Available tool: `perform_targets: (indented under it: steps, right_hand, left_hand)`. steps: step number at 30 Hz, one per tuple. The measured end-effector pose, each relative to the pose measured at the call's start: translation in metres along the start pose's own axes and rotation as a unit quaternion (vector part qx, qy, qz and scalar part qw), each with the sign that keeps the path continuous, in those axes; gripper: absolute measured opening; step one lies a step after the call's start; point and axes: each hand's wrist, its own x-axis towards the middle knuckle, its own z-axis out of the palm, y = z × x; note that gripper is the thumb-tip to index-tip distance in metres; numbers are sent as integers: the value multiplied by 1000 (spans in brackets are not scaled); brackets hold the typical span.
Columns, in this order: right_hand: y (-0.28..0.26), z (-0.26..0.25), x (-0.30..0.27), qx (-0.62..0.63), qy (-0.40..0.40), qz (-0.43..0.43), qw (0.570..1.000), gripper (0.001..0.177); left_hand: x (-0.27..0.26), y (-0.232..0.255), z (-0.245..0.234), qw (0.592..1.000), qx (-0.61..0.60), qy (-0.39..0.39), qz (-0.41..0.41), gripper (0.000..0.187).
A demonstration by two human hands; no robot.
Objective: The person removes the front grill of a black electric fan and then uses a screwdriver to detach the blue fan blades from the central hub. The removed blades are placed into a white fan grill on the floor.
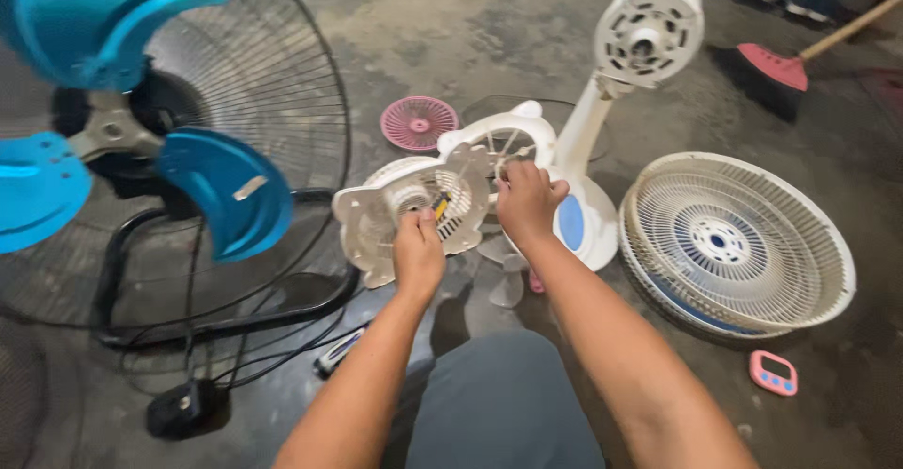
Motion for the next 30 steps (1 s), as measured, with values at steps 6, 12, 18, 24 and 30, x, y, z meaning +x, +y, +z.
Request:
perform_targets:
  steps: [6,12,18,24,30]
  right_hand:
    - [75,-17,-38,2,-47,61,997,12]
    - [126,-29,-73,-8,-112,137,984,10]
    - [159,-28,-104,-6,-191,200,961,13]
    - [180,-28,-129,-14,-267,250,930,17]
    - [191,-19,-150,-26,-285,288,914,16]
  left_hand:
    - [-25,-5,74,998,-42,-22,-29,38]
    - [-51,-10,141,987,-43,-69,-135,35]
    - [-82,-12,196,980,-65,-77,-171,25]
    - [-87,-32,202,983,17,-143,-116,25]
    - [-84,-42,192,969,65,-209,-116,24]
